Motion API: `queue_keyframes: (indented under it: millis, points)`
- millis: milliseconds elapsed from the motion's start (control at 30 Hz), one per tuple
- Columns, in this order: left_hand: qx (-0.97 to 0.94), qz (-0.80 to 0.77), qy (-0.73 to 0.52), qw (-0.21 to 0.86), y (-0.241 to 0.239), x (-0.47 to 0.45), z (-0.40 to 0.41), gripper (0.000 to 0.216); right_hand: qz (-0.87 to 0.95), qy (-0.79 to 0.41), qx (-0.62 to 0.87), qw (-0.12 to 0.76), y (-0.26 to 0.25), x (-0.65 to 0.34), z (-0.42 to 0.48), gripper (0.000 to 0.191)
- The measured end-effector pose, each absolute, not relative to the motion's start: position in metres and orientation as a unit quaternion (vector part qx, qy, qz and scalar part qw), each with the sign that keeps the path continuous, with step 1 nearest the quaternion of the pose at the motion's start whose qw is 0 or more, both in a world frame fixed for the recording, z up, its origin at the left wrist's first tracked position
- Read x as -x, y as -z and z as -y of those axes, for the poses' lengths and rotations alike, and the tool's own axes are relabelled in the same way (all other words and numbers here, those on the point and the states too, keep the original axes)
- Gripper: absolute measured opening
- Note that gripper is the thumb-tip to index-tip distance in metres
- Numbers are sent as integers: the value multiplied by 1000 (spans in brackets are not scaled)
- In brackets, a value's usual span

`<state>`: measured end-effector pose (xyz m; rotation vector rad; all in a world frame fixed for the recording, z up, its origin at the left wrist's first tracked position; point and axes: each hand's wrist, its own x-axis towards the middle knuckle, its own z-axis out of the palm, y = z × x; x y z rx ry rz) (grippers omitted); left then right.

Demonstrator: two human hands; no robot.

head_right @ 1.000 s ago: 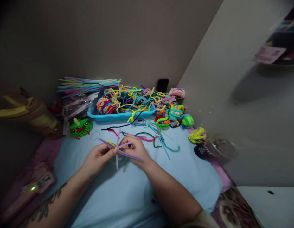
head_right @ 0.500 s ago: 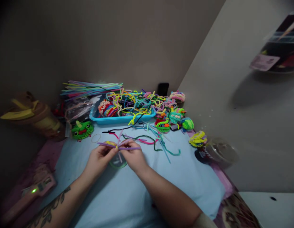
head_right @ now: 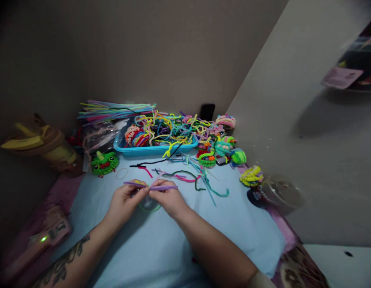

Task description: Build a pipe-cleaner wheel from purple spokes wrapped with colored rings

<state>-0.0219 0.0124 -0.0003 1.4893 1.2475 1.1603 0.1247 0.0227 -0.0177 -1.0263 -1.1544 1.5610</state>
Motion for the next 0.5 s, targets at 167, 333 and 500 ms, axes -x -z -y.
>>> queue_keyframes:
  millis: [167,333,500]
  points:
    - [-525,-518,-462,492,3,21,-16,20,460,-648,406,451,15,-123,-21,20]
    - [-401,-505,-521,559,7,18,-20,23,476,-627,422,450,6,-121,-19,23]
    - [-368,-484,-525,596,9,16,-20,23,460,-587,444,498,9,-118,-19,22]
